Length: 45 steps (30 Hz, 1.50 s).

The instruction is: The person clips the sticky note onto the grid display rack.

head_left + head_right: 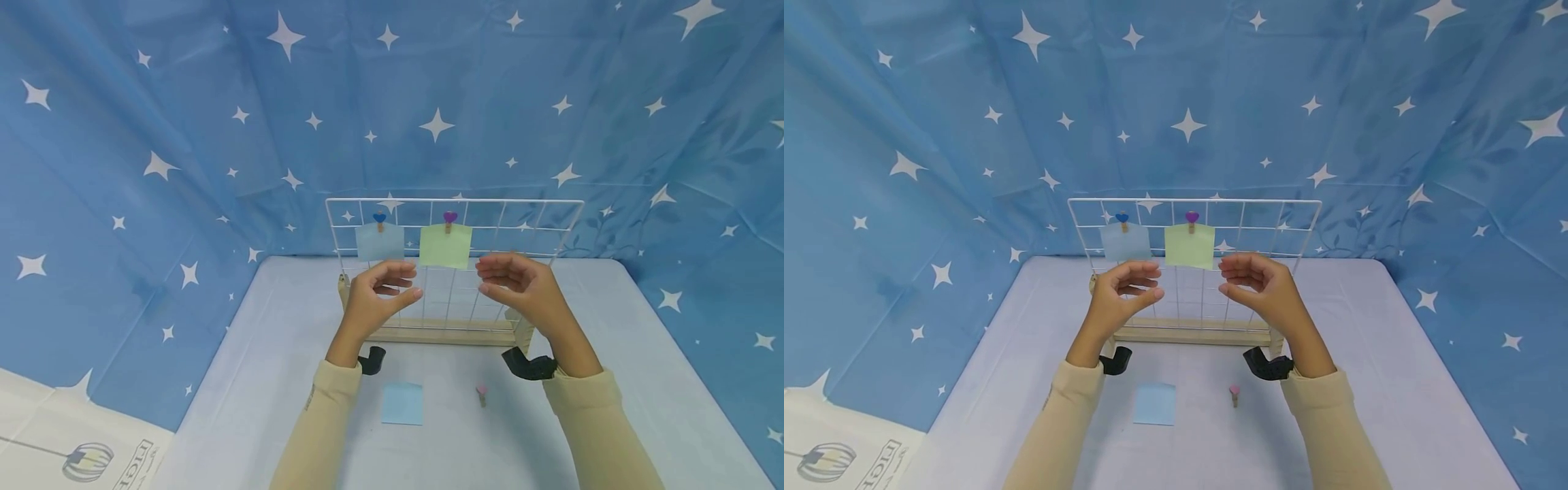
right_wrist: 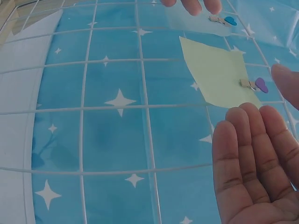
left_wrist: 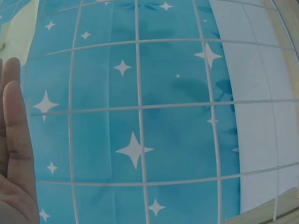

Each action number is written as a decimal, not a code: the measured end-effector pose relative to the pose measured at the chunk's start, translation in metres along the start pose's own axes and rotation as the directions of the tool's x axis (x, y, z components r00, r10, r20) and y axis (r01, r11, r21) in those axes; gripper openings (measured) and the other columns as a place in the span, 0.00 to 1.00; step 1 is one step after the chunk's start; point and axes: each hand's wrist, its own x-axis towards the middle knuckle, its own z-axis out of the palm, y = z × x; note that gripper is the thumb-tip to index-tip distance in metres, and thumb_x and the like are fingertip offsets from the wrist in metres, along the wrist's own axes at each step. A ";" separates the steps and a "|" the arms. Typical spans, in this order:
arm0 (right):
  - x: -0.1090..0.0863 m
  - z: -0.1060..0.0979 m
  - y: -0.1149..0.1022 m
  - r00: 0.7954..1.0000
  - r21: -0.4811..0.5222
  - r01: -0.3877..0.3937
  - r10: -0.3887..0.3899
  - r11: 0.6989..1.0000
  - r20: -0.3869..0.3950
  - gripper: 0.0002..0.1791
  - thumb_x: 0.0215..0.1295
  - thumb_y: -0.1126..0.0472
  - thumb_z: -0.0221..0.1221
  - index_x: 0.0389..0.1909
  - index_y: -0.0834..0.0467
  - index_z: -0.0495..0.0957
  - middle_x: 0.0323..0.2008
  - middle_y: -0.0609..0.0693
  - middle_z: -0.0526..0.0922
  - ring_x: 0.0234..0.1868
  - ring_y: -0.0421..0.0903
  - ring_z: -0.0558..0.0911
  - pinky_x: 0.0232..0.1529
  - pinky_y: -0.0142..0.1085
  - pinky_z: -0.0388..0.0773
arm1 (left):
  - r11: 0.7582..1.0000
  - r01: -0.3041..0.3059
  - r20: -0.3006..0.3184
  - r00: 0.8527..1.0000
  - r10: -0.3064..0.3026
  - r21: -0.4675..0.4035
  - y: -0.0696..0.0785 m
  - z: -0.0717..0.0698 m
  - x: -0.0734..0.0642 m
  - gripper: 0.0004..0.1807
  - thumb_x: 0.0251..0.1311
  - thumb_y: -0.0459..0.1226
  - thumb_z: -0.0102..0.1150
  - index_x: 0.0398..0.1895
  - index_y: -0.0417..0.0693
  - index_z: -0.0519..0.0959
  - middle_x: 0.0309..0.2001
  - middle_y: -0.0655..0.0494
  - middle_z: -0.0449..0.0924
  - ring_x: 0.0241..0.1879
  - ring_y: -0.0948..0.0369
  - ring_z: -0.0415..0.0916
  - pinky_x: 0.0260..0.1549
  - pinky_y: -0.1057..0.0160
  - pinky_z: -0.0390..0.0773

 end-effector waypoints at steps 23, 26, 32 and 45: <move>-0.032 -0.003 0.013 0.999 -0.032 -0.048 0.047 0.998 -0.019 0.20 0.66 0.79 0.67 0.58 0.77 0.79 0.51 0.39 0.89 0.49 0.34 0.88 0.54 0.25 0.83 | 0.997 0.062 0.007 0.998 -0.061 -0.042 -0.017 0.003 -0.024 0.24 0.62 0.35 0.77 0.60 0.36 0.85 0.53 0.42 0.89 0.51 0.42 0.88 0.51 0.46 0.87; -0.036 -0.003 0.015 0.998 -0.036 -0.062 0.061 0.997 -0.025 0.20 0.66 0.79 0.68 0.58 0.76 0.79 0.51 0.40 0.89 0.49 0.34 0.88 0.53 0.25 0.83 | 0.996 0.080 0.004 0.997 -0.080 -0.049 -0.020 0.004 -0.027 0.24 0.62 0.33 0.77 0.60 0.36 0.85 0.53 0.42 0.89 0.51 0.39 0.87 0.51 0.49 0.87; -0.043 -0.001 0.021 0.998 -0.040 -0.059 0.058 0.997 -0.026 0.20 0.66 0.79 0.67 0.58 0.77 0.79 0.50 0.37 0.89 0.49 0.33 0.88 0.53 0.25 0.83 | 0.994 0.103 0.002 0.995 -0.103 -0.032 -0.024 0.004 -0.035 0.22 0.61 0.30 0.76 0.59 0.38 0.85 0.53 0.43 0.89 0.50 0.45 0.88 0.50 0.60 0.87; -0.059 -0.002 0.031 0.996 -0.041 -0.087 0.087 0.995 -0.017 0.19 0.67 0.79 0.67 0.58 0.77 0.79 0.50 0.33 0.88 0.50 0.32 0.88 0.52 0.25 0.83 | 0.991 0.131 0.018 0.991 -0.131 -0.028 -0.033 0.002 -0.048 0.22 0.62 0.28 0.75 0.59 0.37 0.85 0.52 0.42 0.90 0.49 0.45 0.89 0.49 0.62 0.87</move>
